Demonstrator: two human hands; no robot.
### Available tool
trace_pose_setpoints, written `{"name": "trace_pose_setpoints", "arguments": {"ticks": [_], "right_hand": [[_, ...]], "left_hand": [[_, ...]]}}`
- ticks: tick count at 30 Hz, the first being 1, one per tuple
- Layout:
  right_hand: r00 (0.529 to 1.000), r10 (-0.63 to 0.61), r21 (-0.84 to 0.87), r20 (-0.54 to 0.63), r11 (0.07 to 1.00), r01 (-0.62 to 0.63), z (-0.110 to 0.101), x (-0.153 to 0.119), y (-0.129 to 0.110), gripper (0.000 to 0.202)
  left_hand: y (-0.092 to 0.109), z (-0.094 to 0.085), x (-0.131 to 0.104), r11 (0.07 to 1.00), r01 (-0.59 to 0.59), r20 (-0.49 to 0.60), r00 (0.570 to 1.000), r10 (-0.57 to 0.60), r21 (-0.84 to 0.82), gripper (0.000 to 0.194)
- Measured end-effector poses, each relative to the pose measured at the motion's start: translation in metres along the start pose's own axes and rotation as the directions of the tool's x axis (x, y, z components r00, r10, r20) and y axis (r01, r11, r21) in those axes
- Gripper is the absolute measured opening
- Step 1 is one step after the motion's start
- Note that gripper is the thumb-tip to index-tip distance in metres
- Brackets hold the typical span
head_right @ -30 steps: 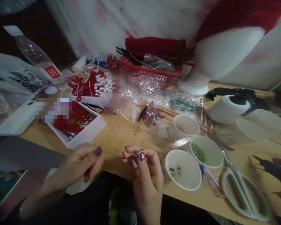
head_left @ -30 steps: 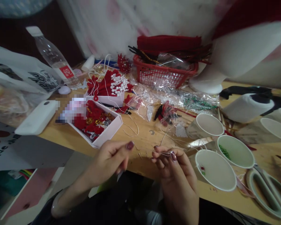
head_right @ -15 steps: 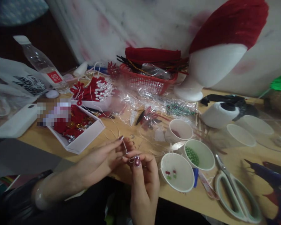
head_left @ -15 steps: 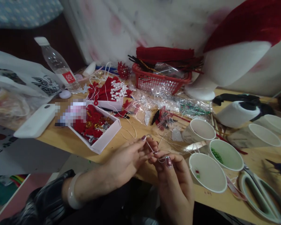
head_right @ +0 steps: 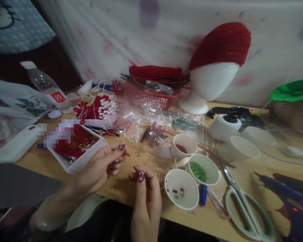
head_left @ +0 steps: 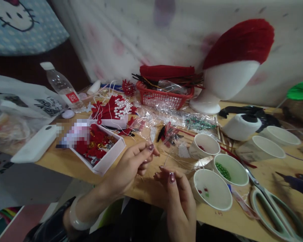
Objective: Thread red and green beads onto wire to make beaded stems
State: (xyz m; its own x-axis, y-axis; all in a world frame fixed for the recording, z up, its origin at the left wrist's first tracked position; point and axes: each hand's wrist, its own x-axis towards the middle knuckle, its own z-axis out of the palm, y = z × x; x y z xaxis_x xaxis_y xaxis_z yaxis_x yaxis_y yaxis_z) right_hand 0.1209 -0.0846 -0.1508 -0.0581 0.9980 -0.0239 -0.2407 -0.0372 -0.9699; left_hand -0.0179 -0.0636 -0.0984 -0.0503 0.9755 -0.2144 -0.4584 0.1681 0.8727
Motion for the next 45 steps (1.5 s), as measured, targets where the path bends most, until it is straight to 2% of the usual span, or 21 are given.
{"name": "trace_pose_setpoints", "arguments": {"ticks": [2, 4, 6, 8, 13, 20, 22, 24, 28, 30, 33, 35, 40, 45], "right_hand": [[0.999, 0.036, 0.015, 0.028, 0.999, -0.037, 0.000, -0.001, 0.000, 0.031], [0.998, 0.038, 0.026, 0.059, 0.999, -0.040, 0.000, 0.000, -0.001, 0.033], [0.998, 0.045, 0.030, 0.053, 0.998, -0.046, 0.001, 0.001, -0.002, 0.029], [0.998, 0.053, 0.038, 0.021, 0.998, -0.054, 0.002, 0.002, -0.003, 0.022], [0.998, 0.013, 0.051, -0.069, 0.999, -0.010, 0.008, 0.003, -0.007, 0.011], [0.994, 0.001, 0.070, -0.108, 0.998, 0.007, 0.006, 0.003, -0.006, 0.006], [0.996, -0.005, 0.071, -0.090, 0.997, 0.011, 0.005, 0.003, -0.005, 0.006], [0.997, -0.011, 0.079, -0.081, 0.997, 0.017, 0.004, 0.004, -0.005, 0.006], [0.997, -0.026, 0.091, -0.077, 0.995, 0.033, 0.005, 0.006, -0.006, 0.007], [0.997, -0.049, 0.083, -0.062, 0.995, 0.054, 0.006, 0.006, -0.006, 0.007], [0.995, -0.093, 0.048, -0.032, 0.994, 0.094, 0.006, 0.004, -0.007, 0.011], [0.991, -0.135, -0.006, -0.023, 0.991, 0.135, 0.006, 0.003, -0.008, 0.014], [0.963, -0.270, -0.189, -0.012, 0.946, 0.263, 0.003, 0.000, -0.009, 0.014], [0.940, -0.338, -0.267, 0.045, 0.902, 0.338, 0.000, 0.001, -0.012, 0.015]], "left_hand": [[-0.002, -0.003, -0.004, 0.968, 0.002, 0.120, 0.992, -0.033, 0.249, 0.026], [-0.003, -0.003, -0.008, 0.892, -0.051, 0.215, 0.975, -0.053, 0.449, 0.025], [-0.004, -0.003, -0.012, 0.802, -0.102, 0.249, 0.967, -0.059, 0.588, 0.024], [-0.004, -0.003, -0.015, 0.719, -0.126, 0.237, 0.970, -0.056, 0.684, 0.025], [-0.004, -0.002, -0.019, 0.532, -0.176, 0.237, 0.970, -0.048, 0.828, 0.020], [-0.004, 0.000, -0.020, 0.431, -0.216, 0.264, 0.963, -0.054, 0.876, 0.022], [-0.004, -0.002, -0.022, 0.439, -0.201, 0.248, 0.967, -0.052, 0.876, 0.020], [-0.002, -0.005, -0.023, 0.493, -0.165, 0.213, 0.976, -0.044, 0.855, 0.018], [-0.001, -0.011, -0.022, 0.589, -0.170, 0.151, 0.985, 0.081, 0.790, 0.027], [-0.001, -0.012, -0.020, 0.649, -0.193, 0.146, 0.981, 0.126, 0.736, 0.024], [-0.003, -0.009, -0.015, 0.764, -0.195, 0.166, 0.979, 0.116, 0.615, 0.014], [-0.003, -0.008, -0.014, 0.809, -0.192, 0.172, 0.979, 0.114, 0.556, 0.013], [-0.003, -0.009, -0.015, 0.822, -0.197, 0.187, 0.976, 0.111, 0.535, 0.017], [-0.004, -0.012, -0.017, 0.810, -0.222, 0.210, 0.970, 0.125, 0.544, 0.020]]}}
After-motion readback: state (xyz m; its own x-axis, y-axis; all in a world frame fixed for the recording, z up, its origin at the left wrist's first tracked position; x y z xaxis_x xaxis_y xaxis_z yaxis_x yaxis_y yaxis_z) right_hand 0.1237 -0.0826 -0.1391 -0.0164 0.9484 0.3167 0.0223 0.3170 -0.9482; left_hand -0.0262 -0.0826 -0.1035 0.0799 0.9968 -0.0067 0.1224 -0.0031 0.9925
